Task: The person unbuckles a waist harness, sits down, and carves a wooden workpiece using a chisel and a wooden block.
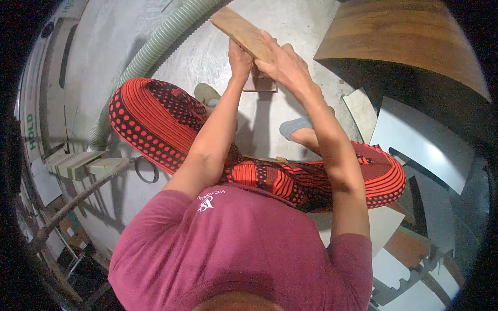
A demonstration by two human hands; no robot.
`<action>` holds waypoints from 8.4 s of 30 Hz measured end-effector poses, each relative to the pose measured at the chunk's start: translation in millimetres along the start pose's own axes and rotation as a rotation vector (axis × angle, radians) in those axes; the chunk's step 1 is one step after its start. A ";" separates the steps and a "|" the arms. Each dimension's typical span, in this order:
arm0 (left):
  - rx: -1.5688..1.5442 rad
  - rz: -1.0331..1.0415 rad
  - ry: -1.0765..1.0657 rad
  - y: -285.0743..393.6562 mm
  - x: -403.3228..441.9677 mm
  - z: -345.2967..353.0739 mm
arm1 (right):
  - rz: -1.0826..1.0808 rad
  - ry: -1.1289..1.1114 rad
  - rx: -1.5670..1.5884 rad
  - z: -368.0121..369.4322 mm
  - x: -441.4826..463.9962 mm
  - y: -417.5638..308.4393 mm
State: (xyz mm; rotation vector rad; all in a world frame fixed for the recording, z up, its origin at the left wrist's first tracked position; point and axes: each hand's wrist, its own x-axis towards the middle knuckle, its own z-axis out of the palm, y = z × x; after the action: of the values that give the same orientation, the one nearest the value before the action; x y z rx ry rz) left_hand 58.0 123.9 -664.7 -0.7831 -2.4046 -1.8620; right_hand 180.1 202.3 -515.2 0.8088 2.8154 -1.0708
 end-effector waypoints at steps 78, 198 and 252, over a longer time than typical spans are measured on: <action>0.023 0.224 -0.889 42.1 -56.5 57.4 | 0.350 0.497 0.807 10.5 -157.2 65.5; -0.170 -0.408 0.328 -7.0 -67.4 -31.7 | 0.379 0.407 0.997 70.6 -142.9 71.3; -0.350 -0.482 0.242 3.2 -66.6 -19.9 | 0.282 0.486 0.582 34.3 -122.5 135.7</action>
State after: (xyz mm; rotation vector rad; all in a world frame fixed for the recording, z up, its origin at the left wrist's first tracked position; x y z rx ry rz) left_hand 111.6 80.9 -675.7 0.0503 -2.2826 -2.4171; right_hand 345.3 209.9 -600.4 1.6539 2.5909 -1.8824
